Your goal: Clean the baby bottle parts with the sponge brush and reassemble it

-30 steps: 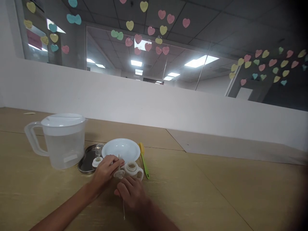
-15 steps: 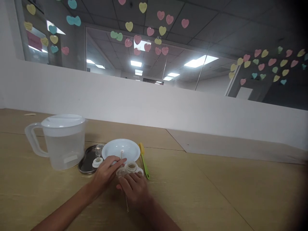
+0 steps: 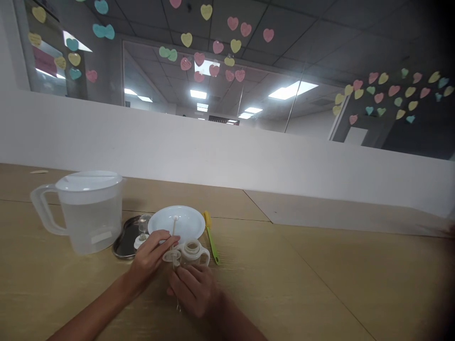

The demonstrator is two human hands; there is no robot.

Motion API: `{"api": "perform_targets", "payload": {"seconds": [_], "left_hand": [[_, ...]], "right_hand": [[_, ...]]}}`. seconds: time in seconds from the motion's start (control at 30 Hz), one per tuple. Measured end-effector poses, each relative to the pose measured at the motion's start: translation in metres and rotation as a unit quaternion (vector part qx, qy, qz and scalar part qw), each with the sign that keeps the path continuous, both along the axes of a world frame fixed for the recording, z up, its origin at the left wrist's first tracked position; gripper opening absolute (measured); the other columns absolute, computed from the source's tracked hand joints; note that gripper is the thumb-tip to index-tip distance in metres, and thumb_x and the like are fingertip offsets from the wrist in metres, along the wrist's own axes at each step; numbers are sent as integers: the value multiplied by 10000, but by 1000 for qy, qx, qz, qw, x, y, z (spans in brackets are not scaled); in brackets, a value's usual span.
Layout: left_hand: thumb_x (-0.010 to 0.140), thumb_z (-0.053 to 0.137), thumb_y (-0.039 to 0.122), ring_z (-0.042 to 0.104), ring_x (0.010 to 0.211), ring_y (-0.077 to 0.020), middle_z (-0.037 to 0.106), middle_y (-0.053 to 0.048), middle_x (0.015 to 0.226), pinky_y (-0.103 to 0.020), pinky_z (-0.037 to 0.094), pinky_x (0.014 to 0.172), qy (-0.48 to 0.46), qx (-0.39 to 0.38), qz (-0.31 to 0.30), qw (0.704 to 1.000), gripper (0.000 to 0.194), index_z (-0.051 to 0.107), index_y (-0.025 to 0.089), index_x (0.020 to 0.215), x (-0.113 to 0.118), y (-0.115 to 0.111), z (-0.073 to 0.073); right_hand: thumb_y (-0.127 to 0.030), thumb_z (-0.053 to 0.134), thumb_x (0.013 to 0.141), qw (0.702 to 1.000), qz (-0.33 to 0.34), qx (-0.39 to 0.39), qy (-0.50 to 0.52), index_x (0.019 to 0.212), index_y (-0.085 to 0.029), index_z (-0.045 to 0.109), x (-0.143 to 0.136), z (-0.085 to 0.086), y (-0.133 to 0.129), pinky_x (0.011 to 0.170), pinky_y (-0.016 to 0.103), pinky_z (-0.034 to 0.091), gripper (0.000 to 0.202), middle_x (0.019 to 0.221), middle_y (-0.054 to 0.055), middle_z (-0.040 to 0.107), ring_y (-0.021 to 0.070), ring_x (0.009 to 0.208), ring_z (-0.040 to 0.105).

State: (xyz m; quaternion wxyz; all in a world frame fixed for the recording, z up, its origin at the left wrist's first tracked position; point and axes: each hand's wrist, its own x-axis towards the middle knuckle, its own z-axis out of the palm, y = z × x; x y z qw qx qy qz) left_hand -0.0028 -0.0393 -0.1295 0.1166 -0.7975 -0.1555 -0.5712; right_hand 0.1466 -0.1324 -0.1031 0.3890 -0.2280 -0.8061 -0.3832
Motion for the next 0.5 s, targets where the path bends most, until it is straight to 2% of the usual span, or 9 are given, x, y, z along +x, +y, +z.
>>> {"api": "perform_targets", "payload": {"seconds": [0.1, 0.23, 0.4, 0.5], "left_hand": [[856, 483, 93, 559, 922, -159, 578, -79, 944, -275, 481, 811, 8, 31, -21, 999, 261, 586, 148, 1089, 0, -5, 3], [871, 451, 104, 560, 928, -175, 594, -88, 908, -309, 485, 815, 34, 61, -63, 996, 284, 560, 133, 1132, 1, -9, 7], [880, 437, 117, 573, 897, -169, 609, -77, 879, -314, 493, 804, 45, 70, -55, 995, 275, 569, 157, 1118, 1, -12, 12], [882, 440, 118, 577, 881, -158, 611, -66, 858, -300, 493, 809, 54, 81, -44, 994, 249, 580, 156, 1085, 2, -12, 15]], "right_hand": [[-162, 413, 933, 1000, -8, -1, -14, 761, -107, 579, -1, -2, 3, 416, 244, 330, 245, 577, -1, 536, 105, 491, 476], [-162, 430, 932, 1000, -23, 4, -4, 792, -95, 588, 1, -3, 6, 419, 248, 329, 222, 577, -2, 538, 103, 482, 473], [-195, 459, 933, 1000, 22, 18, -1, 894, -71, 606, 2, 1, 4, 428, 236, 347, 195, 575, -3, 546, 95, 486, 481], [-199, 491, 919, 998, 43, 33, 12, 863, -77, 607, 2, 4, -1, 407, 232, 333, 178, 560, -7, 538, 88, 462, 466]]}}
